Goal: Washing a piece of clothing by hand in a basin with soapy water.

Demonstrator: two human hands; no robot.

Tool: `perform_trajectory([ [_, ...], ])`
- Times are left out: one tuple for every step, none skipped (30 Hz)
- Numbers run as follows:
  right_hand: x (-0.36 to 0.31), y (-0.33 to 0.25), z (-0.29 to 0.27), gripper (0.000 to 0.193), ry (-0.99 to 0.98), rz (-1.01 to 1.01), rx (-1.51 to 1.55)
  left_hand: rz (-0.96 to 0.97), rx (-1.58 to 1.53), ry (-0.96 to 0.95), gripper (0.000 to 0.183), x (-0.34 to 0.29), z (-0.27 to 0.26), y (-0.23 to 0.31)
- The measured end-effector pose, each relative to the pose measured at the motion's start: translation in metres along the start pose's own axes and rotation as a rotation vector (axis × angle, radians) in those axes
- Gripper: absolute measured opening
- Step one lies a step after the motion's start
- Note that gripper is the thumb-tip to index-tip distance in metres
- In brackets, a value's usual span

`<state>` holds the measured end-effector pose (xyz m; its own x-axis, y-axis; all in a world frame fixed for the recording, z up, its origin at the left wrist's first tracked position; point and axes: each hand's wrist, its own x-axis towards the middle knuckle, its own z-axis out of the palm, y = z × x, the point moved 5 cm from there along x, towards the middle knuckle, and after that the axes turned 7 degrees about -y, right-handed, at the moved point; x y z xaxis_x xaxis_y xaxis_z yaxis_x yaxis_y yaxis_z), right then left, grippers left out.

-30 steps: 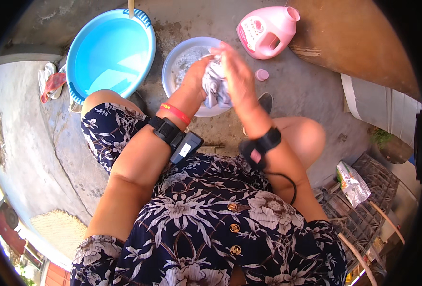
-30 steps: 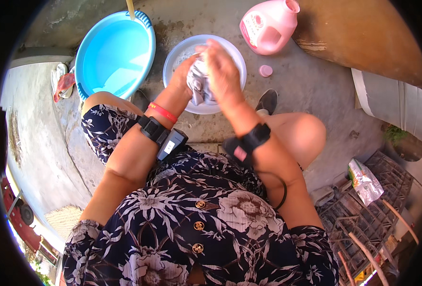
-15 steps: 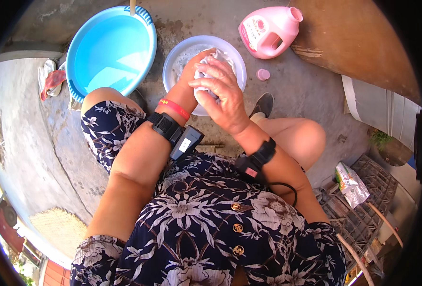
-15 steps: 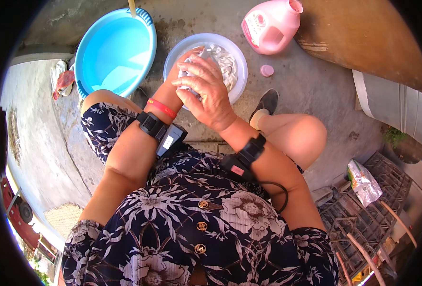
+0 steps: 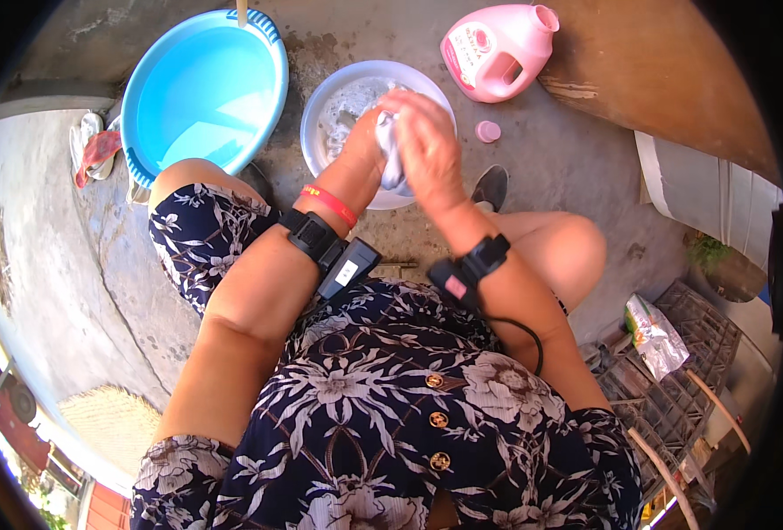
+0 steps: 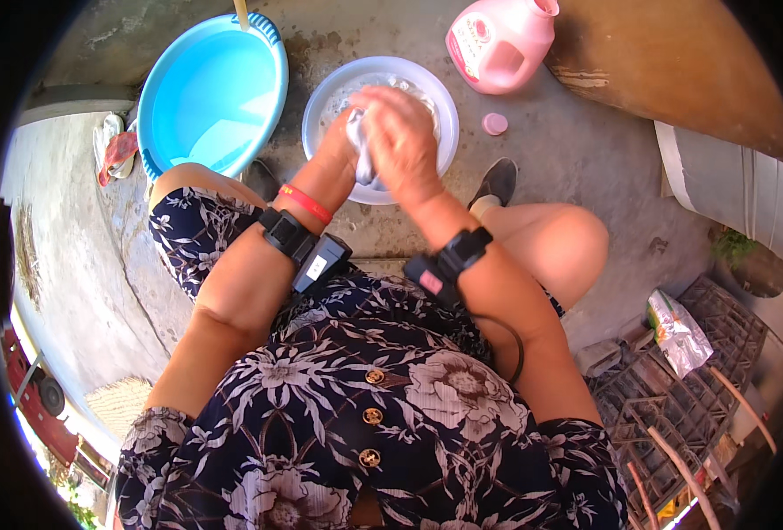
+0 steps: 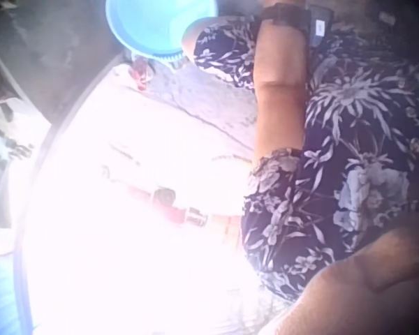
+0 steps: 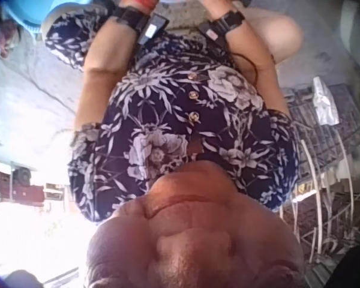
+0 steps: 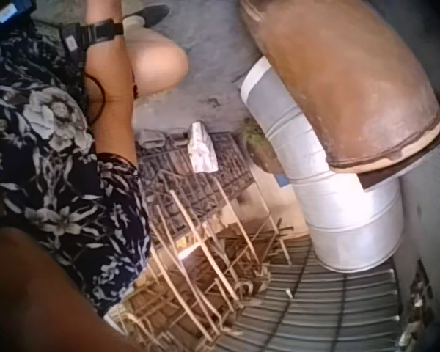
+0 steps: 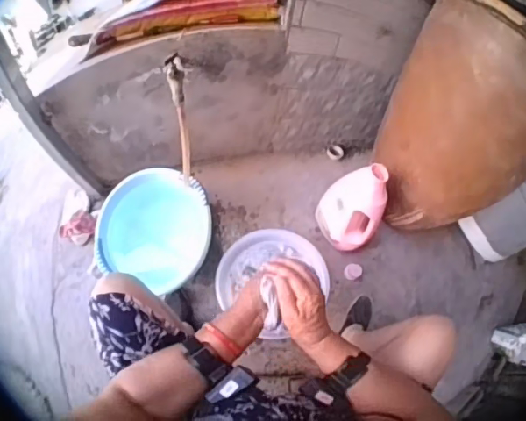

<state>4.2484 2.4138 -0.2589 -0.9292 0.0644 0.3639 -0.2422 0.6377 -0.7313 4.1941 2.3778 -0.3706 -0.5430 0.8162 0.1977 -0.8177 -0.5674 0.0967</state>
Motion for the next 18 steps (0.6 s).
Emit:
perform_trajectory([
  [0.003,0.014,0.000,0.019,0.035,0.064,0.020,-0.057,-0.116,0.076,0.021,-0.002,-0.013,-0.007],
  [0.006,0.041,-0.005,0.024,0.061,0.262,0.204,-0.116,0.044,0.356,0.021,-0.003,-0.012,-0.017],
  [0.003,0.070,-0.013,0.031,0.072,0.461,0.317,-0.182,0.212,0.625,0.020,-0.005,0.004,-0.022],
  [0.001,0.081,-0.016,0.033,0.046,0.574,0.479,-0.209,0.258,0.638,0.022,-0.003,0.021,-0.020],
  [-0.001,0.086,-0.013,0.035,0.014,0.682,0.645,-0.209,0.261,0.639,0.022,-0.004,0.025,-0.017],
  [0.002,0.071,-0.012,0.036,0.092,0.577,0.630,-0.148,0.215,0.665,0.020,-0.003,0.024,-0.011],
  [-0.001,0.050,-0.009,0.037,0.169,0.473,0.614,-0.087,0.168,0.690,0.019,-0.003,0.023,-0.005],
  [0.000,0.026,-0.002,0.035,0.093,0.362,0.509,0.011,-0.134,0.410,0.015,-0.001,0.010,0.001],
  [-0.007,0.006,0.000,0.031,0.017,0.172,0.276,0.010,-0.139,0.415,0.015,-0.002,0.012,-0.001],
  [-0.007,-0.002,0.001,0.028,-0.002,0.044,0.068,0.013,0.071,0.366,0.015,-0.003,0.017,0.000],
  [-0.008,-0.012,0.003,0.026,-0.024,-0.087,-0.140,0.017,0.279,0.314,0.015,-0.004,0.026,0.002],
  [-0.002,0.007,0.004,0.027,0.014,0.038,-0.013,0.027,0.494,0.256,0.015,-0.005,0.033,0.007],
  [0.004,0.028,0.004,0.027,0.051,0.163,0.115,0.013,-0.044,0.379,0.018,-0.006,-0.012,-0.005],
  [0.006,0.046,-0.006,0.032,0.058,0.426,0.298,-0.093,0.073,0.496,0.021,-0.004,-0.002,-0.014],
  [0.005,0.081,-0.015,0.038,0.039,0.557,0.298,-0.205,0.198,0.601,0.023,-0.002,0.017,-0.020],
  [0.002,0.088,-0.018,0.038,0.032,0.627,0.479,-0.249,0.213,0.579,0.023,0.001,0.022,-0.019],
  [0.001,0.091,-0.016,0.037,0.021,0.692,0.663,-0.249,0.213,0.579,0.023,0.000,0.023,-0.017],
  [0.005,0.074,-0.016,0.036,0.102,0.595,0.590,-0.172,0.155,0.567,0.023,0.000,0.022,-0.012],
])
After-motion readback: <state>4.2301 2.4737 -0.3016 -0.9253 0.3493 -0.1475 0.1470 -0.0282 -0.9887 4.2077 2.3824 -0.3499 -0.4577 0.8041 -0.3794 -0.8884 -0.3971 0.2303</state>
